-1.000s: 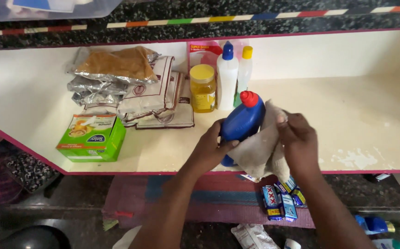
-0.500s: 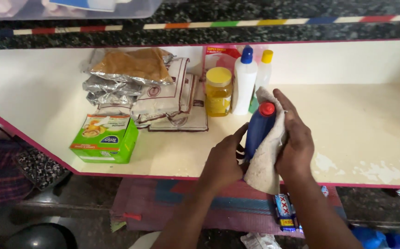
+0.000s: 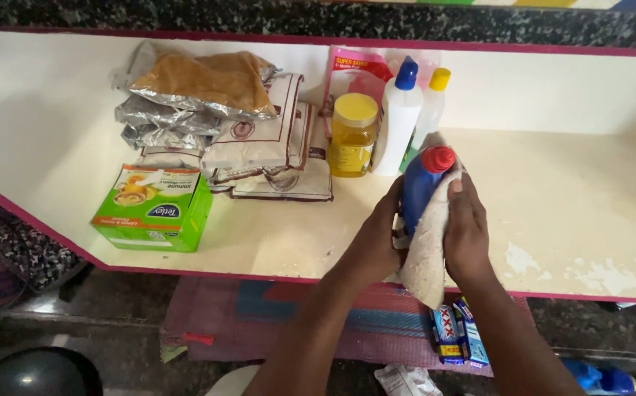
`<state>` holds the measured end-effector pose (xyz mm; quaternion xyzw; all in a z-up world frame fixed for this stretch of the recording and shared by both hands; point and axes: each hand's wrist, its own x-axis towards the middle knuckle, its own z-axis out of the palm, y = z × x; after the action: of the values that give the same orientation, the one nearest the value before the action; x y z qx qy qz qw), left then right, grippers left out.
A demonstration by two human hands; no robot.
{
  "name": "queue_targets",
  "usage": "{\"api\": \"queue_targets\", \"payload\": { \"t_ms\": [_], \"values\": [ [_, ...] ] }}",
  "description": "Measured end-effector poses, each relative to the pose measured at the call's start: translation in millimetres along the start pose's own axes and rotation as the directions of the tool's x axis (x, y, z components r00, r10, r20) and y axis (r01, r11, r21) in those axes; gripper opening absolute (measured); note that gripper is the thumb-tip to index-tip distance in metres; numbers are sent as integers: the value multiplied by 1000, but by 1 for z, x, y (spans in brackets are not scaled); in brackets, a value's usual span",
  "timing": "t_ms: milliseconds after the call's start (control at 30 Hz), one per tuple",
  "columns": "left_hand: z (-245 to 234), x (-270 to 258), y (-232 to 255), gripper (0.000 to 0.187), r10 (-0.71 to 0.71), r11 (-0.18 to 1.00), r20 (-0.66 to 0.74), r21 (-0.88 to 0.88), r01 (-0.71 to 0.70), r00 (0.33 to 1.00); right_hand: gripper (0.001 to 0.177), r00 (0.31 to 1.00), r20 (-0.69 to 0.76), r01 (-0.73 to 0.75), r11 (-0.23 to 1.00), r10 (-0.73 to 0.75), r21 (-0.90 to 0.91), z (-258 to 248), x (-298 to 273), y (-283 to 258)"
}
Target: The person sits on the floor and wipes several plastic bottles with a cloth. They handle a blue bottle, a clear bottle with a green label, and a clear jar, wiping each one individually and placing them on a nearby shelf.
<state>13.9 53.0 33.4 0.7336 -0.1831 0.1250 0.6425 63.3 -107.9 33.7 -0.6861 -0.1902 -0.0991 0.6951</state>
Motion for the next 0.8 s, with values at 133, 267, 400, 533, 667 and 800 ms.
{"api": "queue_targets", "payload": {
  "t_ms": [133,267,400,533,667,800],
  "values": [
    [8,-6,-1,118,82,996,-65,33,-80,995,56,928,-10,-355,894,372,273,-17,1,71],
    [8,-11,7,127,28,999,-60,28,-26,998,55,896,-116,-325,811,429,486,-3,-33,120],
    [8,-11,10,129,31,979,-91,201,-12,995,55,915,-50,-337,824,401,455,-7,-26,84],
    [14,-10,6,116,91,971,-119,233,-61,989,53,997,-39,-78,990,74,-114,-18,3,-1],
    [17,-13,0,103,153,944,-144,313,-102,978,50,989,81,133,980,-122,-149,-5,8,-31],
    [17,-10,0,112,13,946,-130,322,30,991,47,997,-49,-73,987,67,-140,-20,4,25]
  ]
}}
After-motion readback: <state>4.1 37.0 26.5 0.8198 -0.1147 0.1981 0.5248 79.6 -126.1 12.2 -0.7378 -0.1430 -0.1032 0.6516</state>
